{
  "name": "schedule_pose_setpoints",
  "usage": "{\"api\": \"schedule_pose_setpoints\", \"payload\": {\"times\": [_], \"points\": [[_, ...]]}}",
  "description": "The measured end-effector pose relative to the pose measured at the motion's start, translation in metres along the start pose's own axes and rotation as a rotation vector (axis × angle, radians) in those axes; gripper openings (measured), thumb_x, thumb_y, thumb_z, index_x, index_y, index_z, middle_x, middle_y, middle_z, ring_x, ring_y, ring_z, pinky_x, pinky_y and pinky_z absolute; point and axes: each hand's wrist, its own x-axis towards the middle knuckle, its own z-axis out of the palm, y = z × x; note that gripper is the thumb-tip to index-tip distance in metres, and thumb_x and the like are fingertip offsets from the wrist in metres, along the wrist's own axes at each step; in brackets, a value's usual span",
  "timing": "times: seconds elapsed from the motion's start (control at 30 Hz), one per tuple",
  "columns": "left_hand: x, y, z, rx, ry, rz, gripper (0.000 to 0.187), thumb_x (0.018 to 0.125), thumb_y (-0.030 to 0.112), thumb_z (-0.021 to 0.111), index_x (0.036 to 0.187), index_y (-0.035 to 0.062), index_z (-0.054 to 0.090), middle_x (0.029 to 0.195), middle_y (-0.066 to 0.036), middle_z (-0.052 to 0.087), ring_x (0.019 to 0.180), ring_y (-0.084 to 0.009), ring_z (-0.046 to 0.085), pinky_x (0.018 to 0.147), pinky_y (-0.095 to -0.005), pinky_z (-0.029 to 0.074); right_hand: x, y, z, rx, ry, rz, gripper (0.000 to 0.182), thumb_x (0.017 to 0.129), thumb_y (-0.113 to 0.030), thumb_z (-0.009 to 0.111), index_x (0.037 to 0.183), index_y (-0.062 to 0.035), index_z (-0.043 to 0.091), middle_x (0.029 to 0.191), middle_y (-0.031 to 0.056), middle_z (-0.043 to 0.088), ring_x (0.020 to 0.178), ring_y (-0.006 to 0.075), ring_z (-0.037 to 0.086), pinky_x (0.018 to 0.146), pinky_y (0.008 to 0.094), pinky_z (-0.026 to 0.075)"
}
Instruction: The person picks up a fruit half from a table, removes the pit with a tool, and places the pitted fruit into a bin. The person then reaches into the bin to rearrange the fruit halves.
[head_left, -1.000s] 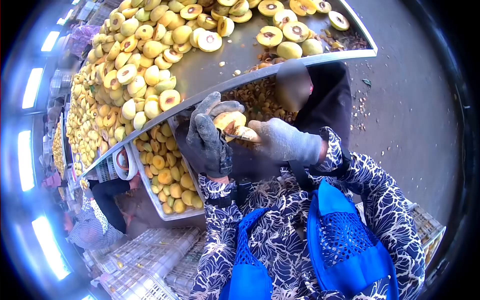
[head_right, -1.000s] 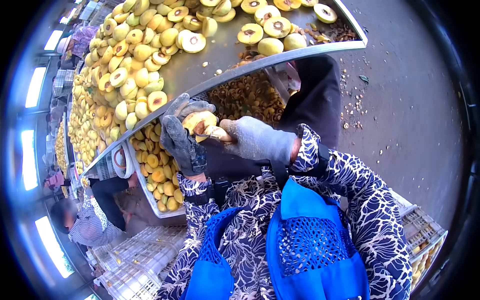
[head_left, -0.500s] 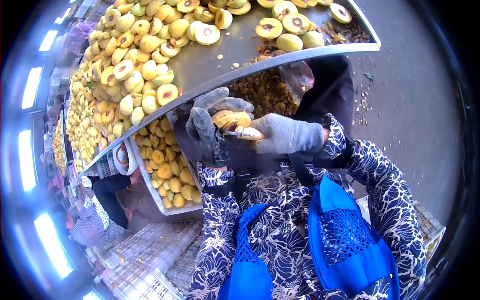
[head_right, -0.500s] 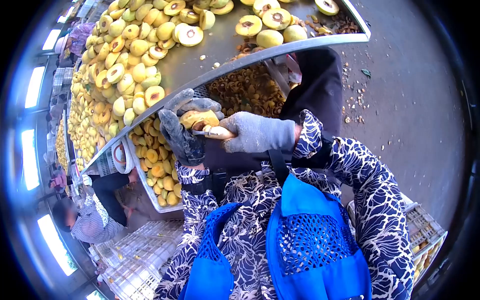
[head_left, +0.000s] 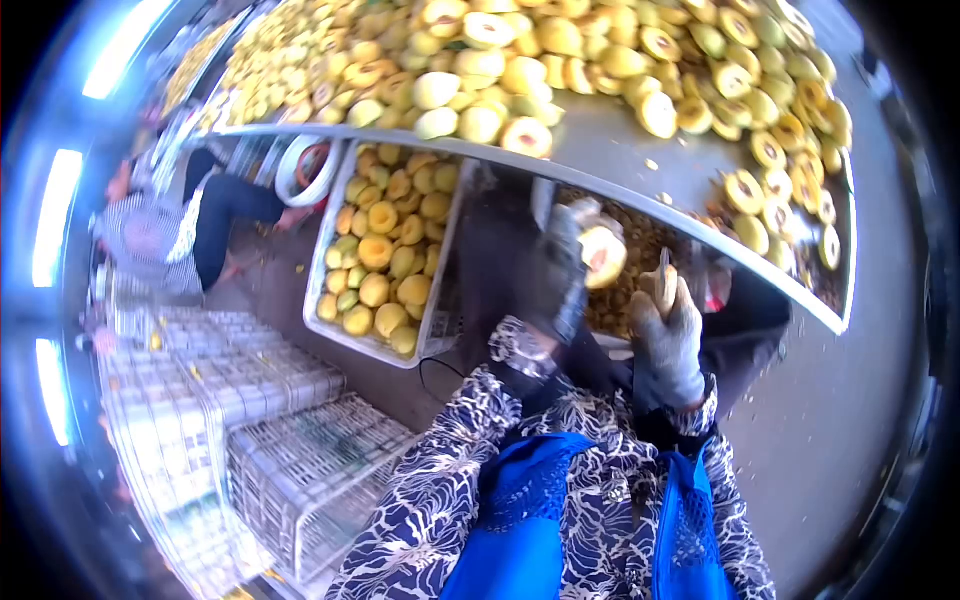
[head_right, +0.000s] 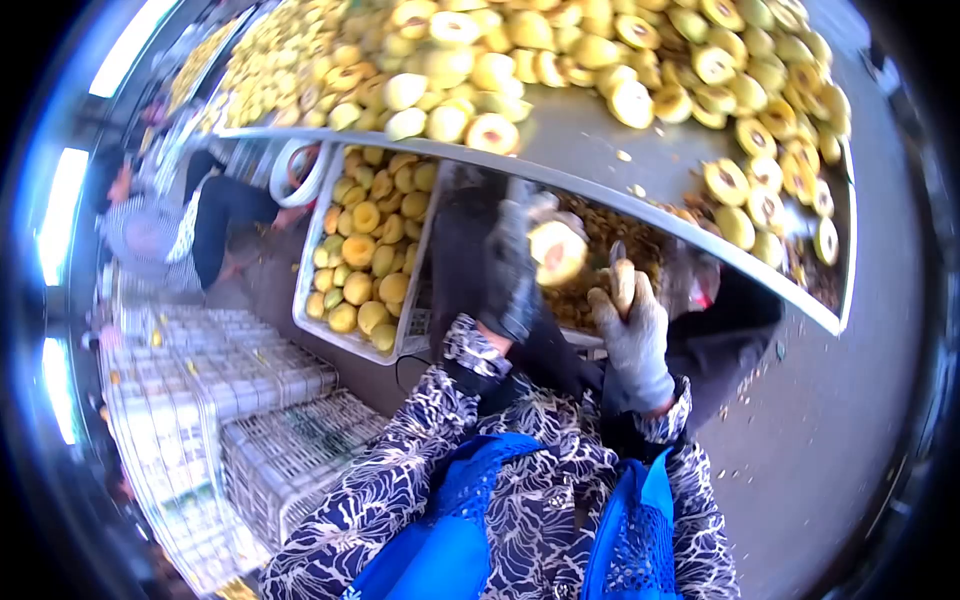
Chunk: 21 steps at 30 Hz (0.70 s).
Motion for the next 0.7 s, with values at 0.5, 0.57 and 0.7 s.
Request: {"api": "schedule_pose_setpoints", "payload": {"times": [0.5, 0.57, 0.7], "points": [[-0.029, -0.066, -0.135, -0.097, 0.396, -0.197, 0.043, 0.099, 0.037, 0.051, 0.122, 0.0005, 0.051, 0.113, -0.017, 0.064, 0.104, -0.0224, 0.063, 0.09, -0.0336, 0.053, 0.027, 0.067, 0.002, -0.904, -0.374, -0.239, 0.029, 0.086, -0.026, 0.064, 0.111, -0.0135, 0.056, 0.082, 0.0192, 0.065, 0.068, 0.0404, 0.063, 0.056, 0.0489, 0.05], [-0.048, -0.095, -0.173, -0.221, 0.524, -0.266, 0.035, 0.099, 0.027, 0.049, 0.121, -0.0004, 0.053, 0.115, -0.015, 0.063, 0.105, -0.0214, 0.061, 0.093, -0.0334, 0.051, 0.016, 0.071, -0.001, -0.909, -0.4, -0.063, 0.026, 0.087, -0.025, 0.062, 0.11, -0.0131, 0.056, 0.083, 0.0195, 0.065, 0.068, 0.0407, 0.063, 0.056, 0.0505, 0.049], [-0.047, -0.134, -0.225, -0.193, 0.583, -0.337, 0.03, 0.097, 0.016, 0.05, 0.121, -0.0019, 0.056, 0.119, -0.01, 0.061, 0.108, -0.0194, 0.058, 0.097, -0.0314, 0.046, 0.0, 0.109, -0.015, -1.098, -0.63, -0.051, 0.026, 0.088, -0.031, 0.061, 0.11, -0.017, 0.057, 0.084, 0.0176, 0.063, 0.072, 0.0418, 0.063, 0.06, 0.0529, 0.05]]}}
